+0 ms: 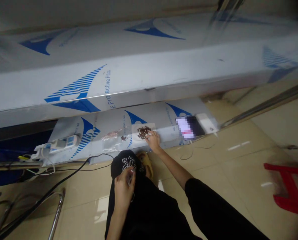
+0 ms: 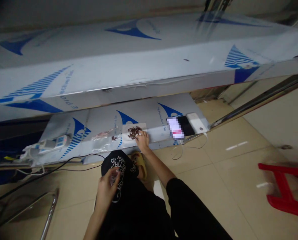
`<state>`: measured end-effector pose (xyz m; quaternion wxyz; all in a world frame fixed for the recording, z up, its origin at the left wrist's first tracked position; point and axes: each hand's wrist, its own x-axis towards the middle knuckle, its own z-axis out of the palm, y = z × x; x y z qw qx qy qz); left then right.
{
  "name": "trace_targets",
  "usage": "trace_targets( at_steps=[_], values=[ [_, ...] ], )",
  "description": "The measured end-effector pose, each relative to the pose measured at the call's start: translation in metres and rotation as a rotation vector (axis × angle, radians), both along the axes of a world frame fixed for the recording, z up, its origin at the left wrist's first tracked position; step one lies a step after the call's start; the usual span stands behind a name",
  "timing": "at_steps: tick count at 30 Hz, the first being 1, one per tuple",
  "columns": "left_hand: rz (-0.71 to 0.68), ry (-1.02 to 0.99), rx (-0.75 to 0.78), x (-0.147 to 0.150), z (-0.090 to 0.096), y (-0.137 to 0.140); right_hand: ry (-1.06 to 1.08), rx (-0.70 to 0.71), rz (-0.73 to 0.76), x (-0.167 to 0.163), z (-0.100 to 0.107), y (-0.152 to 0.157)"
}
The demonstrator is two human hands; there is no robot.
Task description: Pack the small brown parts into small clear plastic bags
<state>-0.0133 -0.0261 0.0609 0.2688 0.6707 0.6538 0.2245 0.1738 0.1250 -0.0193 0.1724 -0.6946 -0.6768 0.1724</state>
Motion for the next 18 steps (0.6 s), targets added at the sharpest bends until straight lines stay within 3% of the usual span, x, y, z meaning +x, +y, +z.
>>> trace_targets(
  at_steps=[5, 9, 11, 14, 18],
  values=[
    [-0.008, -0.030, -0.007, 0.000, -0.003, 0.002, 0.039, 0.002, -0.053, 0.000, 0.001, 0.002],
    [0.053, -0.066, -0.032, 0.003, -0.005, 0.002, 0.230, 0.050, -0.049, -0.004, 0.017, -0.009],
    [0.083, -0.078, -0.038, 0.006, -0.005, 0.002, 0.377, 0.084, 0.077, -0.007, 0.031, -0.022],
    [0.080, -0.093, -0.041, 0.010, -0.007, 0.004, 0.577, 0.047, 0.381, -0.009, 0.057, -0.047],
    [0.018, -0.076, -0.025, 0.014, -0.009, 0.005, 0.611, -0.043, 0.609, -0.007, 0.087, -0.075]
  ],
)
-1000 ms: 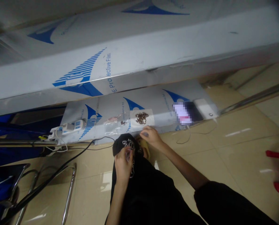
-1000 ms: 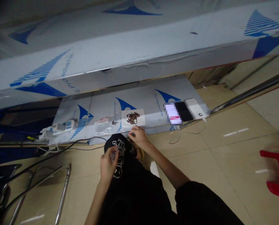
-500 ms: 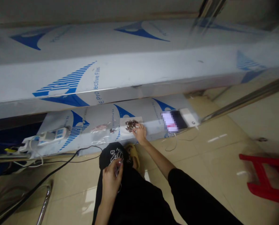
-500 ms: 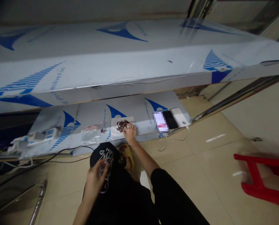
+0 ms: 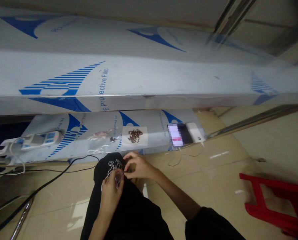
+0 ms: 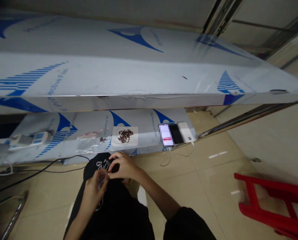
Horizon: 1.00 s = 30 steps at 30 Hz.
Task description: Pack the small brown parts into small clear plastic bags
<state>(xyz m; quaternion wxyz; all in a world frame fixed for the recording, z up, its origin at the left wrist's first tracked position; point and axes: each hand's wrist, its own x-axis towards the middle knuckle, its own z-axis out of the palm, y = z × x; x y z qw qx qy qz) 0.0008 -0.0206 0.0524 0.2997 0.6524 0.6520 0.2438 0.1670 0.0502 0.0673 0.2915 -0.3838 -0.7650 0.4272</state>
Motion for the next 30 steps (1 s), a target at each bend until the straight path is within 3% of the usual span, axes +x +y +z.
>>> trace_targets(
  at_steps=[3, 7, 18, 22, 30],
  values=[
    [-0.079, 0.046, 0.030, 0.003, -0.001, 0.000, -0.051, 0.011, 0.027, 0.000, 0.006, -0.011],
    [-0.132, 0.063, 0.039, 0.007, -0.003, 0.000, -0.052, -0.002, -0.023, -0.004, -0.002, -0.020],
    [-0.110, 0.024, 0.057, 0.008, -0.009, -0.001, 0.150, -0.223, -0.213, -0.015, -0.021, -0.042],
    [-0.057, -0.020, 0.049, 0.009, -0.009, 0.001, 0.124, -0.179, -0.293, -0.003, -0.030, -0.021],
    [-0.001, -0.022, 0.070, 0.007, -0.002, 0.001, -0.415, 0.029, -0.406, 0.013, -0.063, 0.054]
  ],
)
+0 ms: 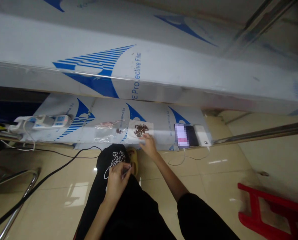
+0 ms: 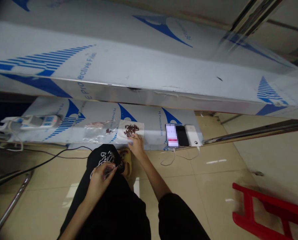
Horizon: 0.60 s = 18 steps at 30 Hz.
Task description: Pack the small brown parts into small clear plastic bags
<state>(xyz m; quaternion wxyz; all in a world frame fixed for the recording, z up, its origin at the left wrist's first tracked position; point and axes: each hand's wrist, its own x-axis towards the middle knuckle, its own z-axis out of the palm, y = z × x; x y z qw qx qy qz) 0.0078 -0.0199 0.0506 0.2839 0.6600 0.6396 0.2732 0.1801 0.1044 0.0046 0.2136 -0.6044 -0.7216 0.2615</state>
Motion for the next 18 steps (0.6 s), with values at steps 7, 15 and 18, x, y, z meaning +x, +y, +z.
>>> trace_targets(
  at_steps=[7, 15, 18],
  values=[
    [0.132, -0.039, -0.023, -0.006, 0.004, -0.005, -0.156, 0.051, -0.051, -0.007, -0.016, 0.022],
    [0.122, -0.069, -0.062, -0.015, 0.002, -0.004, -0.224, 0.029, -0.103, -0.013, -0.028, 0.026],
    [0.099, -0.064, -0.064, -0.014, -0.002, -0.004, -0.226, 0.015, -0.092, -0.015, -0.029, 0.030]
  ],
)
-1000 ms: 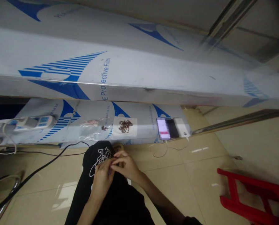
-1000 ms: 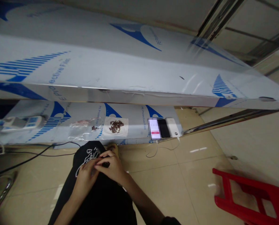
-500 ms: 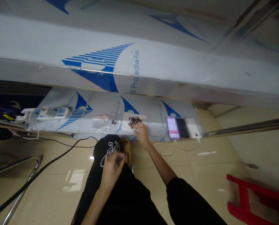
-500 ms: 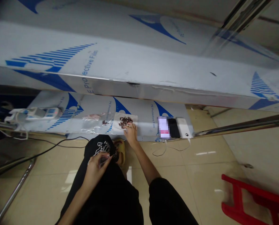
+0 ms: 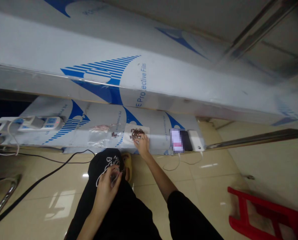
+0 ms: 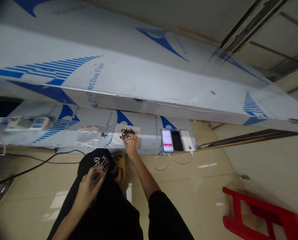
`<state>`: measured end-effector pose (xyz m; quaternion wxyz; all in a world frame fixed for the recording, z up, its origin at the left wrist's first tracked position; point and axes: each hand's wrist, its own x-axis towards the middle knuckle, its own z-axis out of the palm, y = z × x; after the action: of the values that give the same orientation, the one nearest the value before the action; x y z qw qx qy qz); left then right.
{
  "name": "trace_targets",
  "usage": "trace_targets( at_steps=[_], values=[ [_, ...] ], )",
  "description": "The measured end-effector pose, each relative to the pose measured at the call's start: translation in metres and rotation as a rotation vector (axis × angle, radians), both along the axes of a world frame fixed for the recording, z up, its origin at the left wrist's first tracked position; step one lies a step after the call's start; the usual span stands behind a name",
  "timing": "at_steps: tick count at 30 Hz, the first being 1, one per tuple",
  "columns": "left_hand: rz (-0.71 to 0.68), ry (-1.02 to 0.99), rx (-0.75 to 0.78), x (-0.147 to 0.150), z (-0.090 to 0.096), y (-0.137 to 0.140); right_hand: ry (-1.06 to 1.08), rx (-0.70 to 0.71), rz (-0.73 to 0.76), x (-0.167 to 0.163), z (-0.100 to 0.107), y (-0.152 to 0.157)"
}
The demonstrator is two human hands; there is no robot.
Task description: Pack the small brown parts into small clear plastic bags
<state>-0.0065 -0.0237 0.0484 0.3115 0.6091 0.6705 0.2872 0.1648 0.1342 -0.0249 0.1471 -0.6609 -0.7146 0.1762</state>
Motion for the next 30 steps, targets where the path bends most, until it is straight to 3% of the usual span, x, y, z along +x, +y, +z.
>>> trace_targets(
  at_steps=[5, 10, 14, 18, 22, 30],
  values=[
    [-0.109, -0.026, 0.027, 0.000, -0.014, -0.001, 0.023, 0.014, 0.028, -0.004, 0.012, 0.002],
    [-0.113, -0.014, 0.080, 0.001, -0.022, -0.003, 0.252, 0.089, 0.027, -0.008, 0.048, -0.021],
    [-0.074, -0.033, 0.051, 0.005, -0.010, -0.001, 0.525, 0.008, 0.247, -0.009, 0.085, -0.051],
    [-0.040, -0.009, 0.103, 0.007, 0.002, 0.001, 0.602, -0.131, 0.445, -0.012, 0.111, -0.074],
    [-0.062, 0.097, 0.176, 0.004, 0.006, 0.001, 0.504, -0.167, 0.511, -0.023, 0.123, -0.088],
    [-0.089, 0.165, 0.186, 0.000, 0.008, 0.005, 0.418, -0.080, 0.331, -0.047, 0.118, -0.106]
  ],
)
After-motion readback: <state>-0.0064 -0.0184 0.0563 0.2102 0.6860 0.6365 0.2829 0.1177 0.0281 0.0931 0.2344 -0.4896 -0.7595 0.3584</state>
